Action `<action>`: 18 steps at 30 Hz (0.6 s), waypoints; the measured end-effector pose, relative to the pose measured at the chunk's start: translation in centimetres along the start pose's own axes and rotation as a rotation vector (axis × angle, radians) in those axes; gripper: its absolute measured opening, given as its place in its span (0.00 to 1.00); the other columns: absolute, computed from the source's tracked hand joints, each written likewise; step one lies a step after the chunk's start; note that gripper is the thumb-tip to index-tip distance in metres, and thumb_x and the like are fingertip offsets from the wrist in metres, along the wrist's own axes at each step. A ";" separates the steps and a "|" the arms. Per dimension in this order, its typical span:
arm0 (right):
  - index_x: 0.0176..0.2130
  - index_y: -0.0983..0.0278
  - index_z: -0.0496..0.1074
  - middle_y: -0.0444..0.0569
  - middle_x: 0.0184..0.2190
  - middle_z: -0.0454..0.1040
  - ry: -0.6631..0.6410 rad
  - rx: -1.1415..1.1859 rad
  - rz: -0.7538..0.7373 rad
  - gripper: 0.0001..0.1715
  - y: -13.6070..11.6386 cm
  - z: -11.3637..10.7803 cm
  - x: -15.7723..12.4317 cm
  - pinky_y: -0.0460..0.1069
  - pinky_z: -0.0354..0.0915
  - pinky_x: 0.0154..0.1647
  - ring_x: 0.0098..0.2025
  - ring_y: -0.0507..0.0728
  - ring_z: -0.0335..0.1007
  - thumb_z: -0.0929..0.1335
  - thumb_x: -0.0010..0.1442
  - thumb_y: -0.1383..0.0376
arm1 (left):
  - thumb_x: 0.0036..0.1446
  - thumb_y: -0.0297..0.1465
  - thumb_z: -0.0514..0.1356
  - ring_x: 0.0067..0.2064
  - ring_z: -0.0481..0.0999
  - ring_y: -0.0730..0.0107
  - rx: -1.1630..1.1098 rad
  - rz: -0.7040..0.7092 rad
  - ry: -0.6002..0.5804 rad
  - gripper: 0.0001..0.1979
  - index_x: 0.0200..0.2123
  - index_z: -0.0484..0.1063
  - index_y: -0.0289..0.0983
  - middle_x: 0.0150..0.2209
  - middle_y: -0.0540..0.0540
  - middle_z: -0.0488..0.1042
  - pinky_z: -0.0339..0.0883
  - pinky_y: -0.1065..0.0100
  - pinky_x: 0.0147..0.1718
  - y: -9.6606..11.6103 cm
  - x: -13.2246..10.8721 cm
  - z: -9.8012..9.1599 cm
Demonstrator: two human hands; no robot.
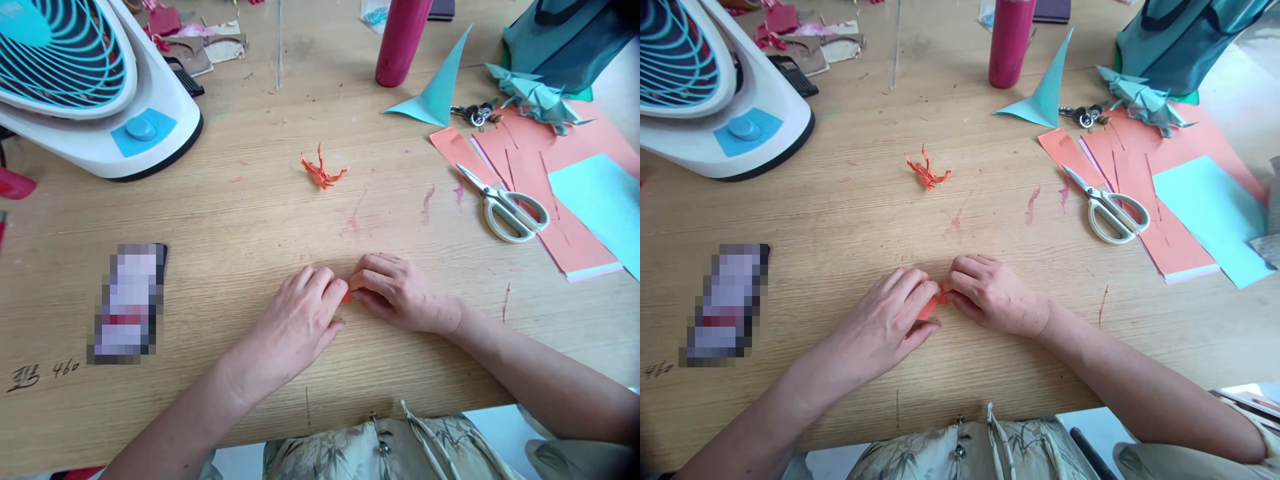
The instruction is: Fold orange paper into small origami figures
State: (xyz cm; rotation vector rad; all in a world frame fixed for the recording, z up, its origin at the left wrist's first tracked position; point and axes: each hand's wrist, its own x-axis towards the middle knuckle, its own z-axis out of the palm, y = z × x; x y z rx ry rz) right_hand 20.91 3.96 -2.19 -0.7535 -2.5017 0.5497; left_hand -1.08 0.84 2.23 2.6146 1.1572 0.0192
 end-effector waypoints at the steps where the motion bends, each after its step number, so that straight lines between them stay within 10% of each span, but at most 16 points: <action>1: 0.39 0.65 0.71 0.52 0.35 0.72 0.002 0.017 0.003 0.08 0.0 0.0 0.0 0.51 0.63 0.39 0.35 0.57 0.66 0.62 0.69 0.68 | 0.62 0.26 0.59 0.45 0.70 0.55 0.007 -0.001 -0.005 0.06 0.42 0.66 0.37 0.42 0.43 0.69 0.71 0.54 0.45 0.0 0.0 -0.1; 18: 0.50 0.65 0.70 0.54 0.43 0.70 0.035 0.240 0.155 0.13 0.3 0.0 -0.3 0.51 0.67 0.41 0.40 0.57 0.69 0.66 0.65 0.71 | 0.56 0.23 0.65 0.49 0.73 0.60 -0.459 -0.405 0.145 0.18 0.50 0.70 0.38 0.47 0.44 0.72 0.68 0.58 0.51 -0.7 0.2 1.2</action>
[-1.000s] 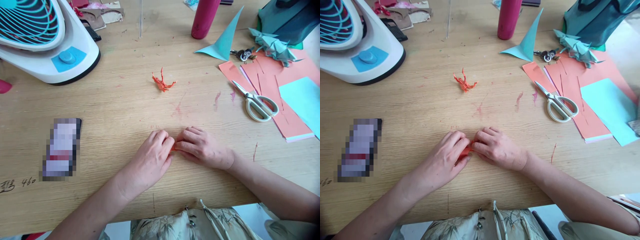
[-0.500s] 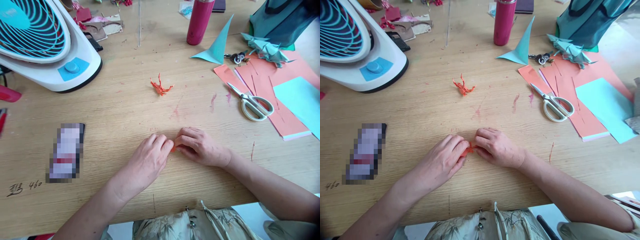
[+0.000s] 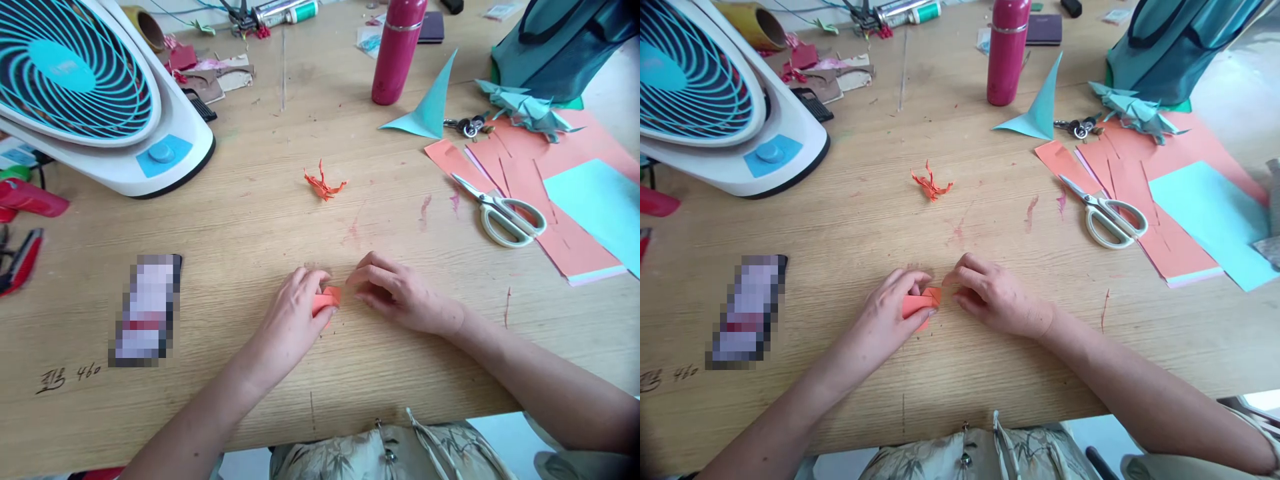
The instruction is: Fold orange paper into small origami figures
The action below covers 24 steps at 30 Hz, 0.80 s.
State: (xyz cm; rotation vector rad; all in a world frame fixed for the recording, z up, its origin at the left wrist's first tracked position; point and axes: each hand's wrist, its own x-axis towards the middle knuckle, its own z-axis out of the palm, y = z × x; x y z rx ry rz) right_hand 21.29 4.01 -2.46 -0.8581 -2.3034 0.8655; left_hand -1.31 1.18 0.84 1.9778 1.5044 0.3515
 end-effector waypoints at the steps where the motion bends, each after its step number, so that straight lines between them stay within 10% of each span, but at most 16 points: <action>1: 0.50 0.64 0.70 0.53 0.43 0.70 0.025 0.028 0.019 0.13 -0.1 0.0 0.0 0.50 0.67 0.39 0.39 0.56 0.69 0.66 0.65 0.72 | 0.56 0.23 0.64 0.45 0.74 0.63 -0.062 -0.030 -0.001 0.14 0.46 0.72 0.38 0.44 0.46 0.73 0.68 0.59 0.49 0.0 0.1 -0.2; 6: 0.45 0.64 0.70 0.49 0.38 0.71 0.131 0.216 0.195 0.06 -0.9 0.2 0.0 0.47 0.64 0.32 0.32 0.51 0.66 0.66 0.66 0.68 | 0.55 0.30 0.67 0.31 0.70 0.74 -0.605 -0.199 -0.008 0.19 0.50 0.73 0.38 0.29 0.54 0.69 0.66 0.68 0.36 0.0 0.9 -1.1; 12: 0.45 0.62 0.67 0.48 0.38 0.72 0.212 0.358 0.209 0.07 -1.6 0.5 0.1 0.49 0.67 0.36 0.36 0.53 0.69 0.65 0.67 0.70 | 0.49 0.37 0.73 0.37 0.72 0.74 -1.118 -0.301 -0.177 0.20 0.43 0.78 0.35 0.39 0.48 0.76 0.65 0.72 0.38 -0.4 1.2 -1.2; 24: 0.49 0.61 0.67 0.47 0.39 0.72 0.185 0.481 0.113 0.12 -2.8 0.6 0.2 0.50 0.70 0.42 0.39 0.52 0.70 0.69 0.66 0.66 | 0.48 0.35 0.73 0.31 0.67 0.77 -1.122 -0.229 -0.102 0.16 0.31 0.70 0.35 0.30 0.53 0.70 0.61 0.74 0.32 0.4 0.9 -0.3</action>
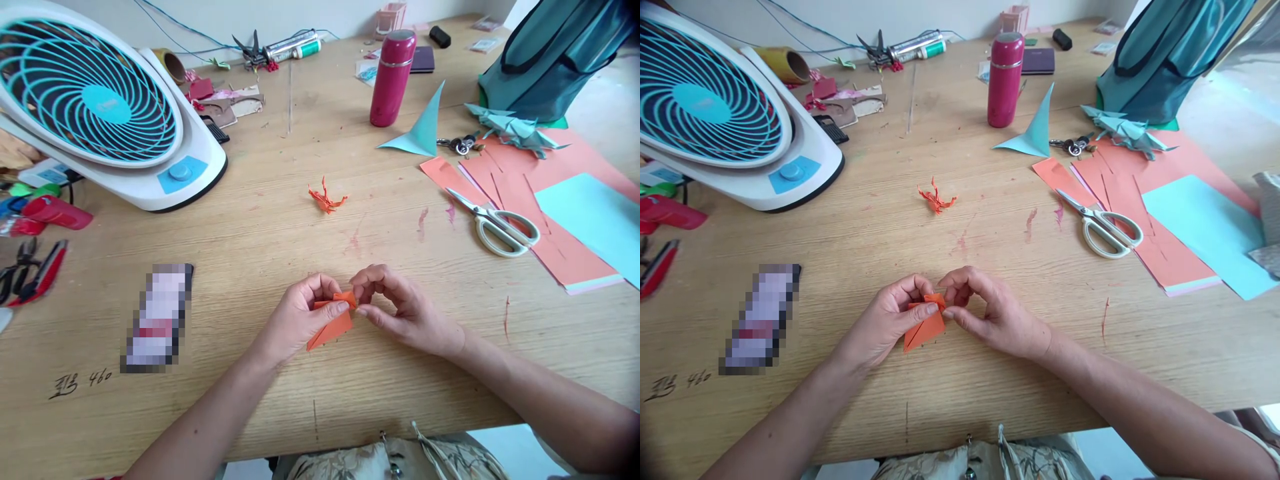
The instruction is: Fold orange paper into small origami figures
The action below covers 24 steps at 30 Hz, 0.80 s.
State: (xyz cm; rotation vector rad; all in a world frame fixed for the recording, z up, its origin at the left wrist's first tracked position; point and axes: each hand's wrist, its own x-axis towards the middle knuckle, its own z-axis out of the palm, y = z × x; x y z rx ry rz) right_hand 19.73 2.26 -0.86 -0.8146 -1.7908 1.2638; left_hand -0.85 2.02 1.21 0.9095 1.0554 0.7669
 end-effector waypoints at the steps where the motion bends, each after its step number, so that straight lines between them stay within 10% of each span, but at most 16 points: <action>1: 0.49 0.61 0.67 0.47 0.39 0.73 0.003 0.033 0.034 0.14 0.1 0.2 0.0 0.50 0.70 0.42 0.39 0.53 0.71 0.71 0.65 0.64 | 0.49 0.35 0.73 0.31 0.67 0.77 0.000 0.025 0.028 0.15 0.31 0.70 0.36 0.30 0.53 0.70 0.62 0.74 0.32 -0.1 0.0 0.1; 24: 0.36 0.63 0.69 0.44 0.29 0.74 0.046 0.532 0.409 0.19 0.5 0.6 0.7 0.47 0.66 0.33 0.30 0.52 0.71 0.75 0.58 0.52 | 0.53 0.36 0.70 0.34 0.74 0.74 0.033 0.209 0.144 0.14 0.33 0.68 0.37 0.34 0.51 0.73 0.75 0.74 0.29 -1.2 -0.5 3.0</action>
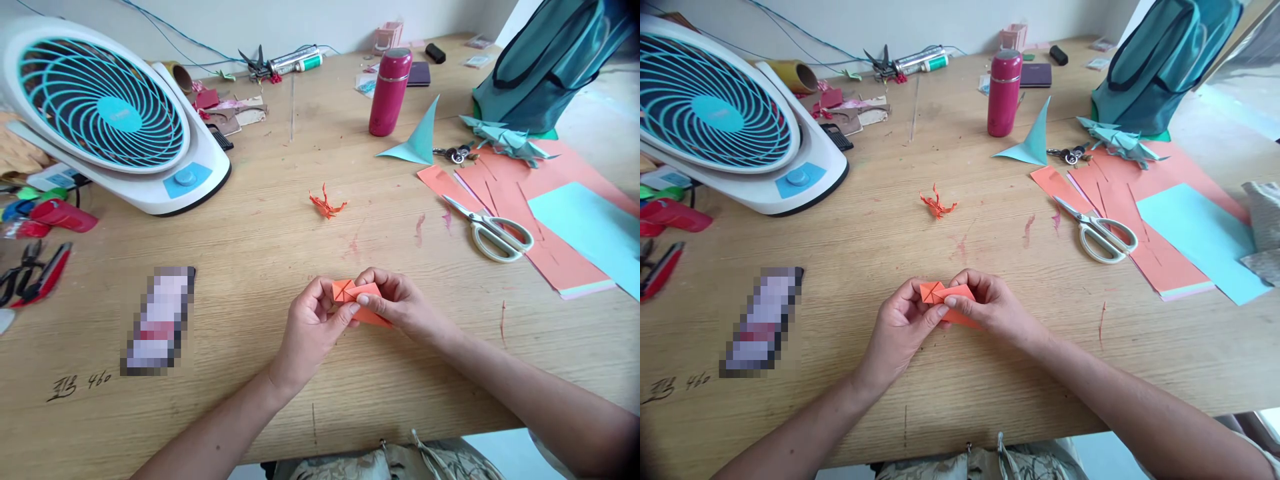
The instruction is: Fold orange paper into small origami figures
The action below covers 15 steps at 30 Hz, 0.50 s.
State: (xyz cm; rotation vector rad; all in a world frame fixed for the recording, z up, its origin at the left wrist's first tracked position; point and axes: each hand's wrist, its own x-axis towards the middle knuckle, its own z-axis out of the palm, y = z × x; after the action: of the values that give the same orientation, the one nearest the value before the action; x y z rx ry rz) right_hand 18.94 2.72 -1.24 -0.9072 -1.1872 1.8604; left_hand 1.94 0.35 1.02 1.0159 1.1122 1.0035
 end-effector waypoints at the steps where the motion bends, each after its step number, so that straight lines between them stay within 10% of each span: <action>1: 0.35 0.63 0.69 0.44 0.29 0.74 -0.008 -0.004 0.010 0.19 0.0 -0.2 0.0 0.47 0.65 0.32 0.30 0.52 0.70 0.75 0.57 0.52 | 0.53 0.36 0.70 0.34 0.74 0.74 0.013 -0.002 -0.016 0.15 0.33 0.67 0.37 0.34 0.51 0.73 0.76 0.73 0.29 0.0 0.0 0.0; 6: 0.34 0.65 0.70 0.41 0.27 0.70 0.001 -0.033 0.076 0.20 -0.5 -1.2 0.1 0.44 0.56 0.28 0.27 0.49 0.61 0.78 0.53 0.54 | 0.62 0.32 0.63 0.35 0.75 0.73 0.119 0.128 -0.077 0.09 0.40 0.63 0.40 0.36 0.51 0.72 0.77 0.71 0.30 0.0 -0.1 -1.1; 11: 0.35 0.64 0.73 0.42 0.28 0.70 -0.063 0.012 0.143 0.19 -0.7 -1.8 0.1 0.44 0.56 0.30 0.29 0.49 0.61 0.77 0.54 0.54 | 0.63 0.21 0.58 0.41 0.74 0.72 0.717 0.732 -0.097 0.13 0.46 0.70 0.43 0.40 0.48 0.70 0.73 0.71 0.38 0.2 0.5 -2.9; 15: 0.37 0.64 0.74 0.43 0.31 0.72 -0.090 0.024 0.182 0.21 -0.7 -1.8 0.1 0.45 0.56 0.31 0.30 0.49 0.62 0.76 0.55 0.51 | 0.62 0.21 0.60 0.39 0.73 0.73 0.915 0.854 -0.126 0.11 0.44 0.72 0.42 0.40 0.48 0.69 0.71 0.71 0.38 0.7 0.8 -3.6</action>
State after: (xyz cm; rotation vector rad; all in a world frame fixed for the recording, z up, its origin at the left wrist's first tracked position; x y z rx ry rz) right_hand 20.60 3.77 -1.21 -0.9540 -1.1659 2.0762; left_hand -1.51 1.73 1.01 2.3931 1.0396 1.0443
